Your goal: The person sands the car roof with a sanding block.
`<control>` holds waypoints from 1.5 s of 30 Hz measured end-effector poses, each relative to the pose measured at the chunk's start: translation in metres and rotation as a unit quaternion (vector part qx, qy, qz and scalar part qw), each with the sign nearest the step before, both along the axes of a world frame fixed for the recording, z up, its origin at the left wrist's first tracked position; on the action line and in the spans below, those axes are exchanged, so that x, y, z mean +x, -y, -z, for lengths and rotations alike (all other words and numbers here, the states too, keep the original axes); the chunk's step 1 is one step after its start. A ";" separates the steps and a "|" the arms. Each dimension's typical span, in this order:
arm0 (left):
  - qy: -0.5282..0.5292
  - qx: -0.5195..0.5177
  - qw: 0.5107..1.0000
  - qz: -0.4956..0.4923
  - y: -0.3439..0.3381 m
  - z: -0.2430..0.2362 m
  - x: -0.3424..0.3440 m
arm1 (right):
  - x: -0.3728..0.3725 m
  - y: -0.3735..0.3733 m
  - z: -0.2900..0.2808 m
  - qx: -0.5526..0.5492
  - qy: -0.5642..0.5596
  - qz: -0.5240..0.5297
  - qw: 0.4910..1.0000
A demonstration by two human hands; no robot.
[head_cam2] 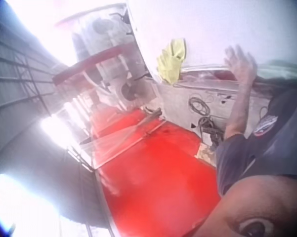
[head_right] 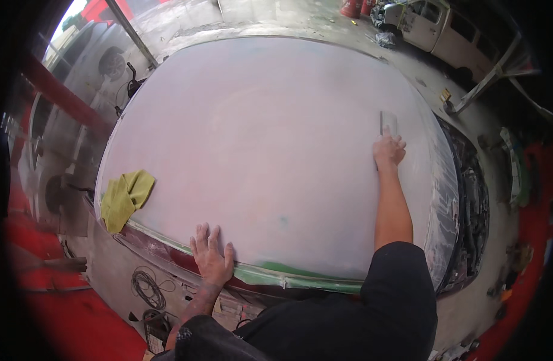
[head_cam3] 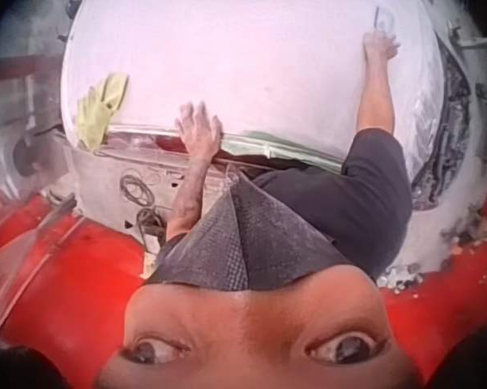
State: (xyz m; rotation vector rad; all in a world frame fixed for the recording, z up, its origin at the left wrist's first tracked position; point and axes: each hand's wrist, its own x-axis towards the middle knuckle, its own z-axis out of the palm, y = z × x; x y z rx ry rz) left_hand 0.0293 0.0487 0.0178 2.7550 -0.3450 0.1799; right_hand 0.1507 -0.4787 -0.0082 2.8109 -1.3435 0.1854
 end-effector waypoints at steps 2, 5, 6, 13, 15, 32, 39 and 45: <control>0.002 -0.005 1.000 -0.002 0.002 -0.001 0.000 | 0.064 -0.094 -0.007 -0.013 0.047 -0.123 0.991; 0.015 -0.008 1.000 -0.002 0.000 -0.001 0.000 | 0.131 -0.252 -0.033 0.042 0.011 -0.314 0.948; 0.017 -0.006 1.000 -0.004 -0.001 0.000 -0.001 | 0.140 -0.292 -0.034 0.050 0.006 -0.369 0.928; 0.030 -0.017 0.999 -0.007 -0.011 0.009 -0.002 | 0.096 -0.206 -0.030 0.019 0.038 -0.345 0.938; 0.025 -0.019 0.999 -0.013 -0.005 0.008 0.001 | 0.044 -0.110 -0.011 -0.039 0.038 -0.233 0.971; 0.025 -0.027 0.999 0.001 0.000 0.006 0.002 | 0.113 -0.335 -0.035 0.058 0.011 -0.434 0.899; 0.016 -0.009 1.000 -0.008 -0.007 0.006 0.001 | 0.028 -0.159 -0.030 0.020 0.047 -0.290 0.956; 0.012 0.002 1.000 -0.007 -0.001 0.001 0.004 | -0.100 0.007 -0.011 0.022 -0.049 0.053 0.997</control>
